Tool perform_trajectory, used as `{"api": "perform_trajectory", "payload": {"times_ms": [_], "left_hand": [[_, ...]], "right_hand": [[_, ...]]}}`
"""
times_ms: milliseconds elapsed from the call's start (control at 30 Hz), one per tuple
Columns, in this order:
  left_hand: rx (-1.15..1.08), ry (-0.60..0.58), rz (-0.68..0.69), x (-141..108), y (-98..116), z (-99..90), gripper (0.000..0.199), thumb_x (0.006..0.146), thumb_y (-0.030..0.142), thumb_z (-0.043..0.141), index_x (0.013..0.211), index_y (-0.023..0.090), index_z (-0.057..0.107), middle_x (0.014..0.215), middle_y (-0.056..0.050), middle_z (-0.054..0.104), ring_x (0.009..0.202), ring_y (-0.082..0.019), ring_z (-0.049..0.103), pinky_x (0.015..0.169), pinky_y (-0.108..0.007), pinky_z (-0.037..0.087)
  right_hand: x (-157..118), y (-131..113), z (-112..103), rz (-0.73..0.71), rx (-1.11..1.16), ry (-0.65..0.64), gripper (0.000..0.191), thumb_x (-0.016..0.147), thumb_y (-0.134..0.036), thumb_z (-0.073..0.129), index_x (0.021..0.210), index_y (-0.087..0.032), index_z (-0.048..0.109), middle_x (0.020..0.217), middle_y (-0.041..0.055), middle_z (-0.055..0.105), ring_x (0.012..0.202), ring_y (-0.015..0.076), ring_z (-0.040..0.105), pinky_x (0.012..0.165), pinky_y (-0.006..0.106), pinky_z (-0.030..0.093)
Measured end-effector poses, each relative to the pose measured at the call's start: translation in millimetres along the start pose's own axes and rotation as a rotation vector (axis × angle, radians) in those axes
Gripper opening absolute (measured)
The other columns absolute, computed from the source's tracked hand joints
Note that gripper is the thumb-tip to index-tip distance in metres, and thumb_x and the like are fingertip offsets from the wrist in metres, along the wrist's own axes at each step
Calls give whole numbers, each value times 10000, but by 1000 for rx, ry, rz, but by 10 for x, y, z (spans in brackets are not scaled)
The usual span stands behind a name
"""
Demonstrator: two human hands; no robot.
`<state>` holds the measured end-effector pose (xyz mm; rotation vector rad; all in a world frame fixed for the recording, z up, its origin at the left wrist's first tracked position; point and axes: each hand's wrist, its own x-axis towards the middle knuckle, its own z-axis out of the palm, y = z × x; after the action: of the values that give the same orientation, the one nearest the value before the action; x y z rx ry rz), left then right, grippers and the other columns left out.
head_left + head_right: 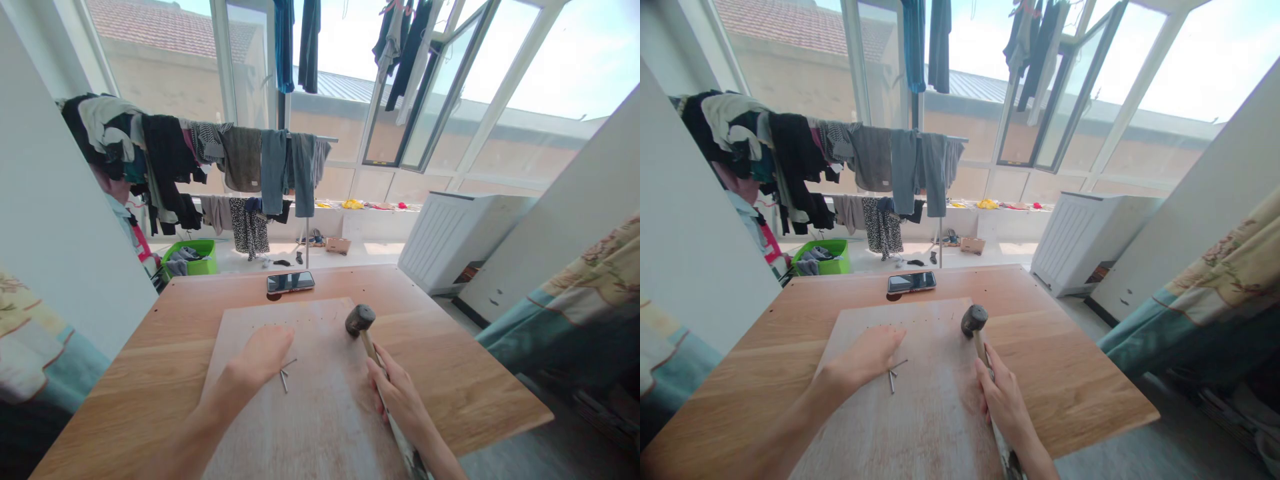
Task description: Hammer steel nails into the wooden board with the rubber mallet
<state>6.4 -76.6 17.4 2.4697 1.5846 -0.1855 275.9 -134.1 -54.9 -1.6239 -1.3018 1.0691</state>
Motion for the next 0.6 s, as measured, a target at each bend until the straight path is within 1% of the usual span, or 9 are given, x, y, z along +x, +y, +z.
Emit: {"api": "perform_trajectory", "payload": {"times_ms": [67,100,133,200,267,333,433,500,600], "left_hand": [[-43,46,25,97,13,46,276,733,-4,530,912,164,655,932,-124,723,890,-295,707,765,-352,510],[-105,88,60,173,19,68,256,718,0,533,868,166,657,902,-107,719,860,-271,701,752,-332,505],[-203,147,105,265,27,91,234,703,11,542,833,167,658,874,-87,714,831,-243,692,738,-309,502],[-485,295,169,483,59,148,196,692,46,567,808,169,664,824,-45,701,777,-190,673,708,-263,500],[-779,427,149,718,112,223,163,707,92,596,827,166,677,767,-19,695,729,-165,672,679,-242,510],[-942,504,95,923,174,308,126,732,123,613,829,160,685,743,-18,705,723,-163,686,685,-245,526],[-981,544,90,1106,241,415,77,756,137,622,792,162,685,761,-28,728,728,-159,689,708,-253,535],[-972,553,94,1144,254,460,70,772,149,621,787,166,687,754,-28,731,708,-155,679,694,-251,529],[-962,575,90,1136,241,494,70,794,164,619,803,170,688,754,-28,731,710,-152,675,699,-250,518]], "right_hand": [[-11,-12,-3,9,19,-5,626,917,-477,471,1443,-137,449,590,-67,466,365,127,457,320,221,397],[-18,-20,-4,14,30,-5,627,913,-482,475,1437,-137,452,591,-67,464,363,126,454,317,220,394],[-25,-28,-5,17,37,-4,624,909,-487,479,1428,-140,460,590,-67,464,360,124,449,314,220,389],[-34,-40,-5,14,45,1,605,903,-497,494,1402,-153,486,586,-67,465,356,121,445,314,218,384],[-35,-42,-1,-1,55,8,585,905,-504,499,1379,-161,502,588,-66,466,353,120,444,313,219,378],[-30,-34,5,-13,66,5,583,914,-501,485,1381,-152,489,595,-65,467,349,118,442,309,219,373],[-22,-10,11,-13,69,2,582,926,-484,468,1394,-138,468,598,-65,467,344,116,443,302,218,373],[-22,4,12,-7,66,5,569,932,-477,468,1393,-144,472,597,-63,474,348,117,452,301,216,385],[-25,15,7,-19,51,16,554,937,-476,476,1389,-155,489,574,-67,479,343,119,451,303,217,399]]}}
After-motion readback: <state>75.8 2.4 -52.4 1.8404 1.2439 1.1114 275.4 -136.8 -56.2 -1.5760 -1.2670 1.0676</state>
